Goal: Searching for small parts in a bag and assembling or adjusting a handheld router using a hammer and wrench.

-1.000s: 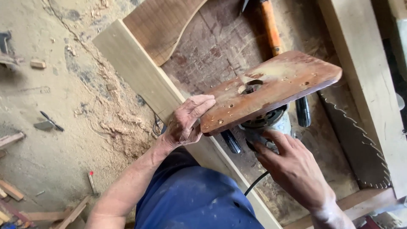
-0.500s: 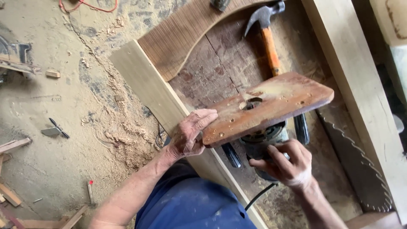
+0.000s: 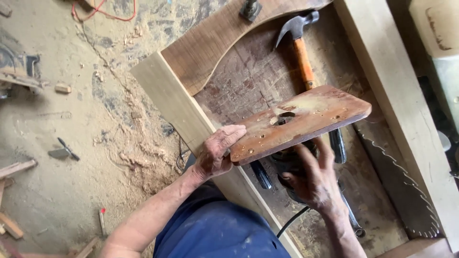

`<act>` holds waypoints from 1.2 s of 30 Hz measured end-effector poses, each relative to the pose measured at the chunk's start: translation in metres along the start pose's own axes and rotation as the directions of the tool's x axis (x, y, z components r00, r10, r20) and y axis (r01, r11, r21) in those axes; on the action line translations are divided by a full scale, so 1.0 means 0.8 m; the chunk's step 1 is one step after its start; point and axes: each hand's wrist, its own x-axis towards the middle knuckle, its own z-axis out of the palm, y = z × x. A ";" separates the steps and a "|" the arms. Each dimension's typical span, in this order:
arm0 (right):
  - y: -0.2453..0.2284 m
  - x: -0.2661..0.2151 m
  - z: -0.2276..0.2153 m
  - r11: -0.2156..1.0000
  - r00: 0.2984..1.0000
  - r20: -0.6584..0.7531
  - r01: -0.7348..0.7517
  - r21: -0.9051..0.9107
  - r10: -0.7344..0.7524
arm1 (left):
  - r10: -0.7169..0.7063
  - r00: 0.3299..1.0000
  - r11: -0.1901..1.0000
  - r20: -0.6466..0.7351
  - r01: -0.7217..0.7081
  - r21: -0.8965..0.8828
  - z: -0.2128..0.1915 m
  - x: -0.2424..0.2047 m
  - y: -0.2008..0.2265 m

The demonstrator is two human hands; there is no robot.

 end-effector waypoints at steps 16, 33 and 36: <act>-0.034 0.017 0.005 0.985 0.990 -0.057 -0.137 -0.109 0.131 | -0.002 1.000 0.982 -0.004 0.003 0.187 0.008 -0.010 0.003; -0.067 -0.040 0.036 0.916 0.840 -0.431 -0.396 -0.068 0.331 | -0.091 0.996 0.978 0.003 0.089 0.188 -0.001 0.000 0.000; -0.077 -0.074 0.059 0.748 0.716 -0.258 -0.663 0.037 0.648 | -0.054 0.999 0.990 -0.003 0.053 0.131 -0.002 0.002 -0.003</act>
